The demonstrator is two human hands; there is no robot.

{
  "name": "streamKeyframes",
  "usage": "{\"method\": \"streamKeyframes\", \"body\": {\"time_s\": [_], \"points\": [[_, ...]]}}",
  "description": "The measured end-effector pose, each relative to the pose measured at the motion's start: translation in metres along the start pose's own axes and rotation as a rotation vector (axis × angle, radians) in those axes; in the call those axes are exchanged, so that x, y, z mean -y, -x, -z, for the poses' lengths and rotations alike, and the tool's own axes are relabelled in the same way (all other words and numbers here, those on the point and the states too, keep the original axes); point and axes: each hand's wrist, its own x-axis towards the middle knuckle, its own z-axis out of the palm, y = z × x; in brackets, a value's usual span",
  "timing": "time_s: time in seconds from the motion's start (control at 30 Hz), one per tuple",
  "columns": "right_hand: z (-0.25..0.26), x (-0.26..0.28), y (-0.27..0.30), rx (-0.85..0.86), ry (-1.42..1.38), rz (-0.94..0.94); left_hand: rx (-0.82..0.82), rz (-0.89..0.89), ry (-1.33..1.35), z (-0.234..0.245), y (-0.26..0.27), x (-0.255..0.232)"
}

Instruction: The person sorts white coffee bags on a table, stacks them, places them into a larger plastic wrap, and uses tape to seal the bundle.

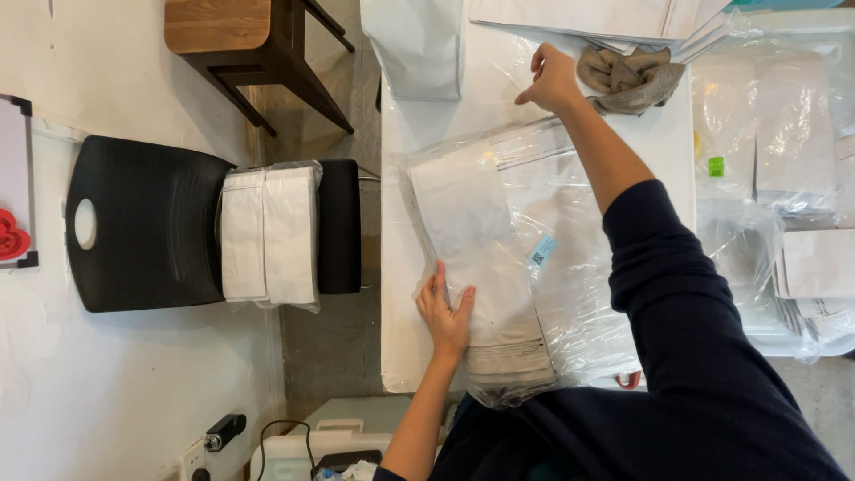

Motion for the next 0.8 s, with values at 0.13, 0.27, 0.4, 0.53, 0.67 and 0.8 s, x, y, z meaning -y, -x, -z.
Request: {"method": "streamKeyframes", "body": {"time_s": [0.13, 0.27, 0.4, 0.53, 0.67, 0.8], "points": [[-0.025, -0.021, -0.019, -0.006, 0.236, 0.083, 0.004, 0.001, 0.014, -0.001, -0.001, -0.001], [-0.025, 0.006, -0.002, 0.001, 0.454, 0.149, -0.009, -0.005, 0.007, 0.000, -0.001, 0.000], [-0.026, 0.010, -0.006, -0.066, 0.705, 0.078, -0.036, -0.051, -0.008, -0.001, -0.001, 0.003], [-0.022, -0.002, -0.003, -0.066, 0.576, 0.304, -0.029, -0.043, 0.014, -0.001, -0.002, 0.002], [-0.027, -0.010, -0.006, -0.136, 0.739, 0.561, -0.010, 0.000, 0.032, 0.000, 0.000, -0.002], [-0.026, -0.013, 0.003, -0.223, 0.613, 0.549, -0.035, -0.086, 0.010, -0.007, -0.003, 0.019]]}}
